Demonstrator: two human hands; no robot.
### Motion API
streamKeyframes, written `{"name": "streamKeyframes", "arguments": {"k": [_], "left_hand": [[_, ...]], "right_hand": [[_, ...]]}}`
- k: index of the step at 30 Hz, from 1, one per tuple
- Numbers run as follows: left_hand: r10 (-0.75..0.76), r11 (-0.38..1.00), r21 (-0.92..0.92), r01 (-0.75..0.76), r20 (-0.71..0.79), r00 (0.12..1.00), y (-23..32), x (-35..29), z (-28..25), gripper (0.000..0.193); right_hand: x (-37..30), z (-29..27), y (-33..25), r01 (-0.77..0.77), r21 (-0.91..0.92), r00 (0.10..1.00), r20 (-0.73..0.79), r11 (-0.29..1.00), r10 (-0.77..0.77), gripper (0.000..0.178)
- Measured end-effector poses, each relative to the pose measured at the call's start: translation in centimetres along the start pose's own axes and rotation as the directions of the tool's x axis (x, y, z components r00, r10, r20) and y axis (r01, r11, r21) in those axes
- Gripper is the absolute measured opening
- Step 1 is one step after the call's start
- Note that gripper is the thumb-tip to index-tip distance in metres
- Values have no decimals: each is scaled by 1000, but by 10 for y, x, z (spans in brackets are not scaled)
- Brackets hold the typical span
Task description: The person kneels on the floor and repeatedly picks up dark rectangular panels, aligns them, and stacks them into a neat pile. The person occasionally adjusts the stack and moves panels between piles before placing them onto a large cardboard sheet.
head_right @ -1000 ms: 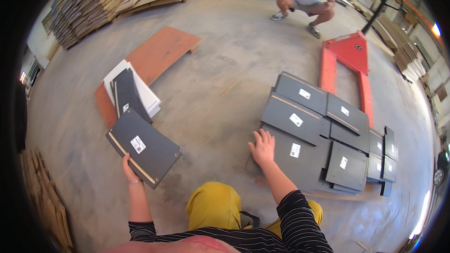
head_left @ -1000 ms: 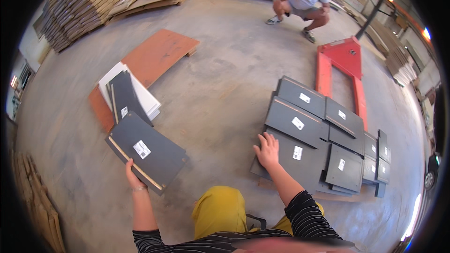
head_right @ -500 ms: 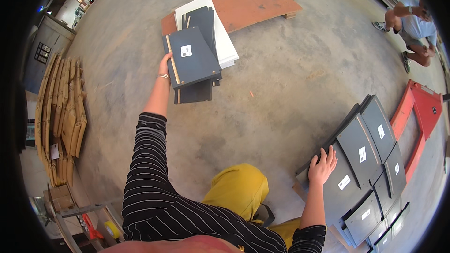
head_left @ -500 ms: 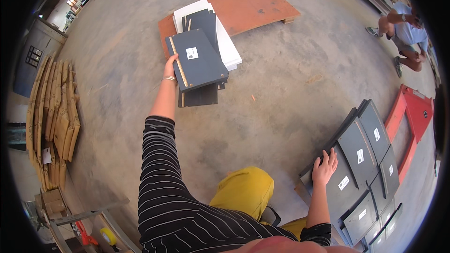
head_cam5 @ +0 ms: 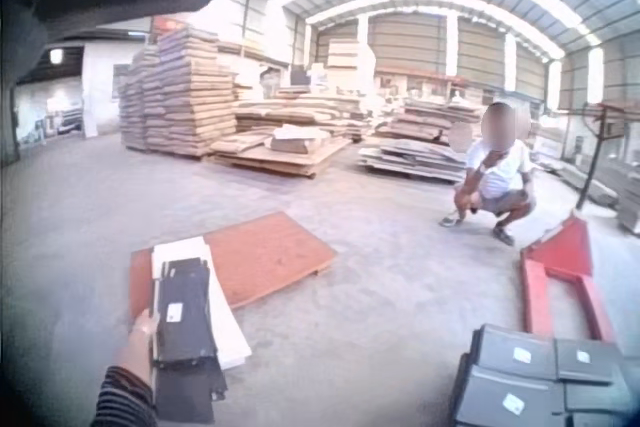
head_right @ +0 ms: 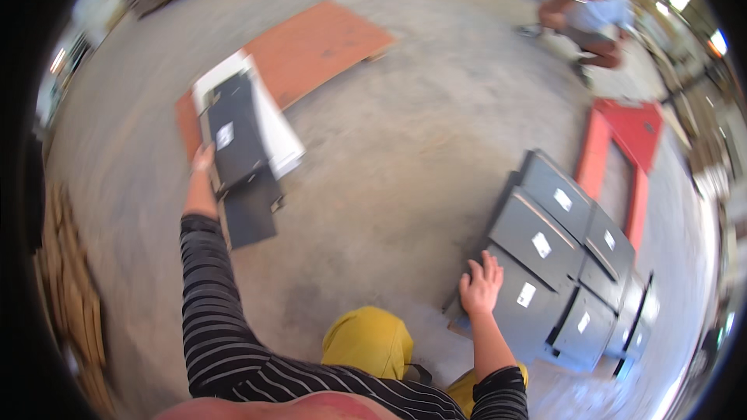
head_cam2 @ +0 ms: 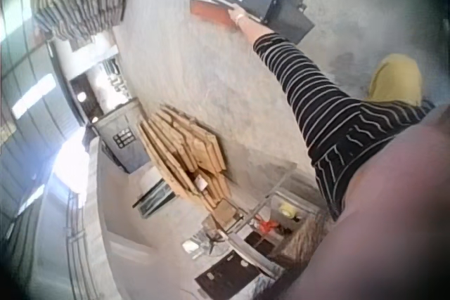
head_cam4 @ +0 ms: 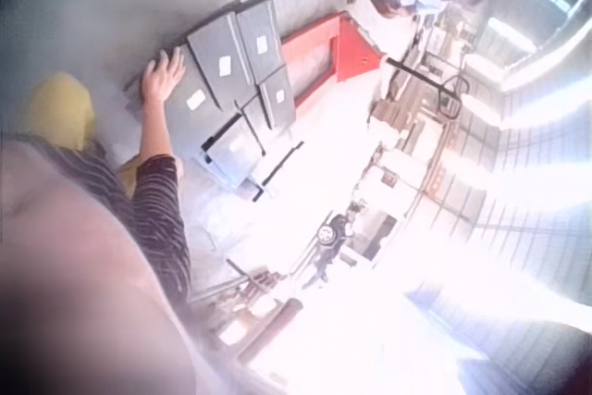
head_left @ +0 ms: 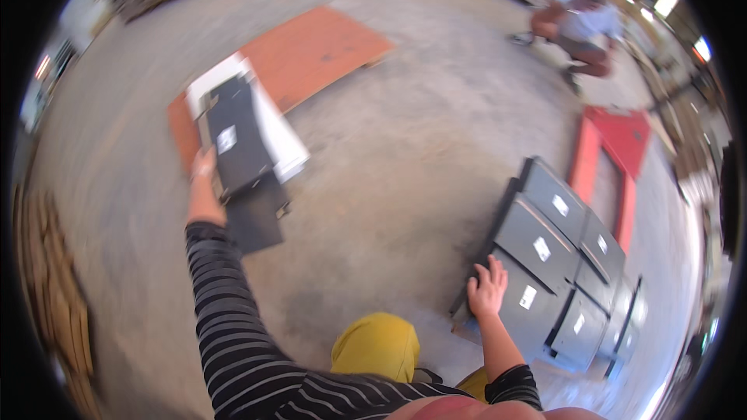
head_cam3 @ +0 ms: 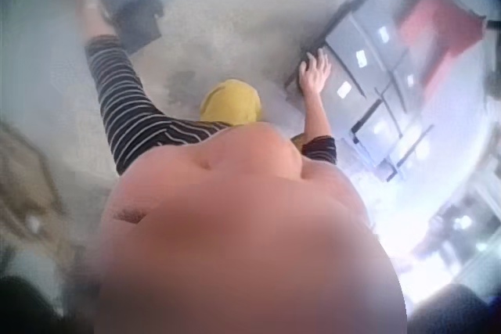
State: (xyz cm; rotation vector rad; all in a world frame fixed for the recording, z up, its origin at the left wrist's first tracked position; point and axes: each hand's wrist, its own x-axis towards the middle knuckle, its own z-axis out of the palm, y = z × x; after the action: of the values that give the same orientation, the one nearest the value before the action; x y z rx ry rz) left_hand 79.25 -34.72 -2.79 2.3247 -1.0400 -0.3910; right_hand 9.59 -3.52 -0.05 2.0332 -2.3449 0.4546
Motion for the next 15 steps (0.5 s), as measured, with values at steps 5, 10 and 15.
{"name": "streamKeyframes", "arguments": {"k": [5, 10, 15], "left_hand": [[-46, 993, 110, 43, 27, 999, 42, -28, -21, 56], [508, 743, 651, -156, -396, 765, 126, -114, -4, 44], [914, 392, 42, -919, -128, 384, 215, -250, 111, 61]], "right_hand": [[-2, -6, -1, -29, 60, 999, -42, 998, 32, 30], [-2, -7, 0, -47, 69, 999, -4, 996, 48, 30], [-5, -6, 5, -9, 89, 998, -56, 996, 14, 31]]}}
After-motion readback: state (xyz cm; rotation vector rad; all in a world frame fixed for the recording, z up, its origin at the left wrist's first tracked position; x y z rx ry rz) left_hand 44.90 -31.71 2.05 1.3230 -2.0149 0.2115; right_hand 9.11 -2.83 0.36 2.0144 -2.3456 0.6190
